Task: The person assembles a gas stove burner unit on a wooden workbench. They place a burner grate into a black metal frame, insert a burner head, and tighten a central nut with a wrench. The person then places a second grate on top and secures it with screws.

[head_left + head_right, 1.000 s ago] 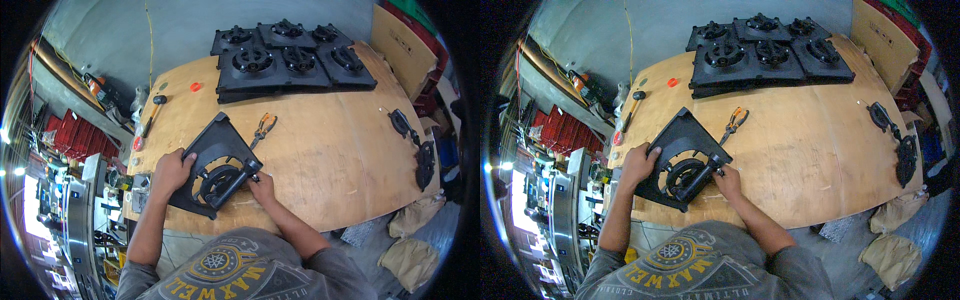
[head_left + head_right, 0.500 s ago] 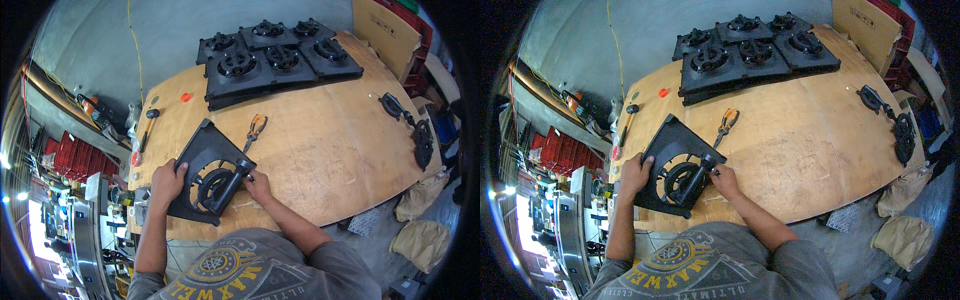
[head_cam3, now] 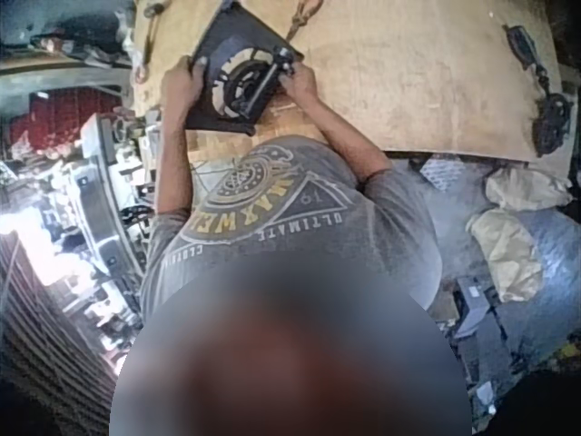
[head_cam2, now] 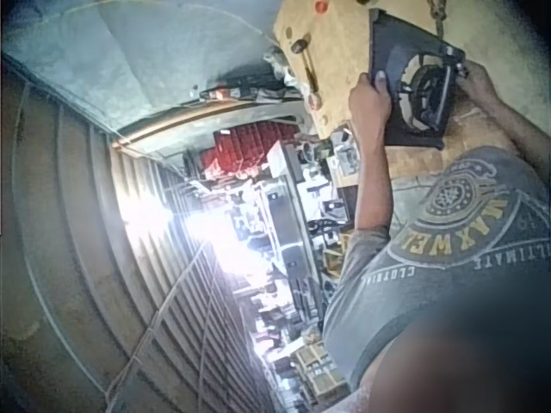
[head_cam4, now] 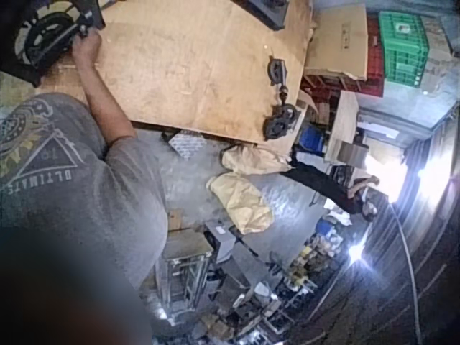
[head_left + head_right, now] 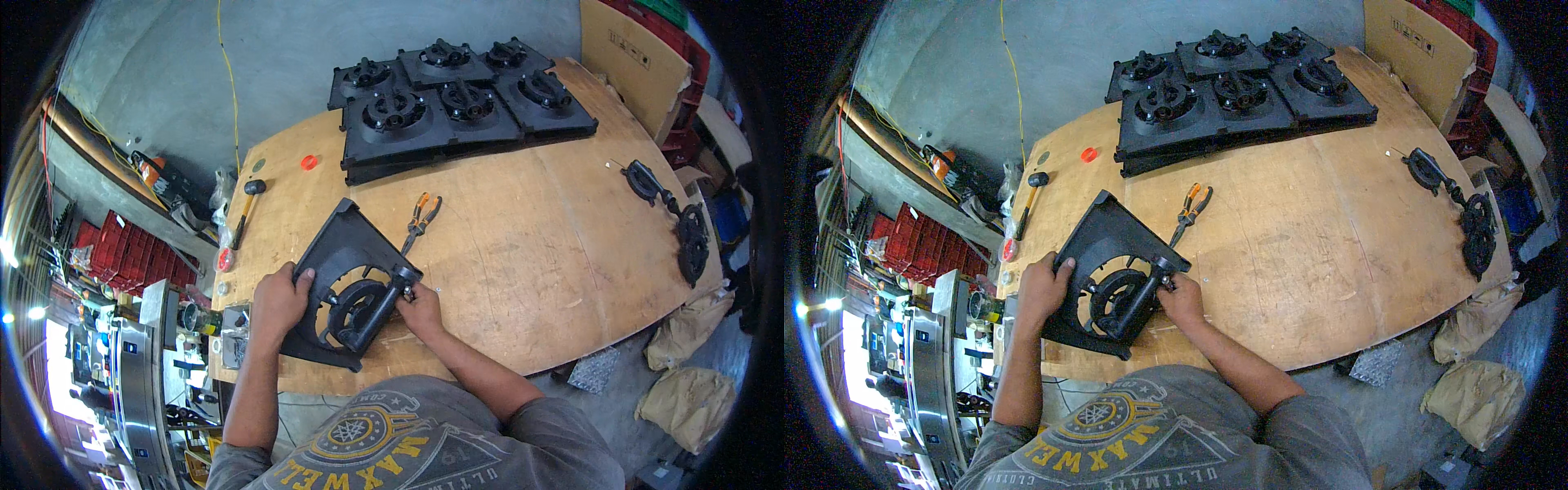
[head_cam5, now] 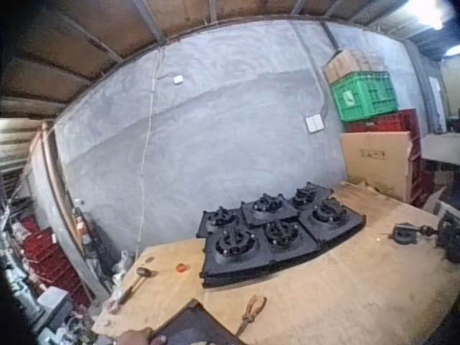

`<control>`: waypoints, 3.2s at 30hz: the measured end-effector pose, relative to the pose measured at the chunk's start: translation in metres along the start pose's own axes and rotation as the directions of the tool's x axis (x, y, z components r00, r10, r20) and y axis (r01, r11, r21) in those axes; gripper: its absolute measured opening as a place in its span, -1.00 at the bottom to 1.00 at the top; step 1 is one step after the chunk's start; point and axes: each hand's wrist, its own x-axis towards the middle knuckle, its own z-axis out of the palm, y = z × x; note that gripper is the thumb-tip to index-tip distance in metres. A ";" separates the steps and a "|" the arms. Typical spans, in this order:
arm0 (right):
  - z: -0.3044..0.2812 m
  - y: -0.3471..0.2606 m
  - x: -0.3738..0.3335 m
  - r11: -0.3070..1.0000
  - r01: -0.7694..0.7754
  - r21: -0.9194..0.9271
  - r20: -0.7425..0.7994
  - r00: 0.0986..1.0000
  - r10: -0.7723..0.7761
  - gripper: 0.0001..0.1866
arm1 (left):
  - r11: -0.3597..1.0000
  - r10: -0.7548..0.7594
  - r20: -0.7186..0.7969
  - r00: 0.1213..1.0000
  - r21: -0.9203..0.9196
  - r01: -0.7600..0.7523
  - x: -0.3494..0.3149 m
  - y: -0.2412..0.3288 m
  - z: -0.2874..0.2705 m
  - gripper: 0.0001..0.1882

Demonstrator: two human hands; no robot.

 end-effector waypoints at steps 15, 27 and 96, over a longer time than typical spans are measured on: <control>0.006 0.012 -0.004 0.990 -0.080 0.115 -0.020 0.996 0.082 -0.67 | 1.000 0.025 -0.019 1.000 0.016 -0.024 -0.002 0.005 -0.001 -0.56; 0.008 0.020 -0.002 0.989 -0.046 0.139 -0.069 0.996 0.056 -0.69 | 1.000 0.000 -0.001 1.000 0.013 0.000 -0.004 0.008 -0.003 -0.55; -0.038 -0.006 0.087 0.877 0.358 -0.320 0.573 0.810 -0.121 -0.75 | 0.997 -0.061 0.002 0.998 -0.047 0.061 0.017 -0.030 0.009 -0.55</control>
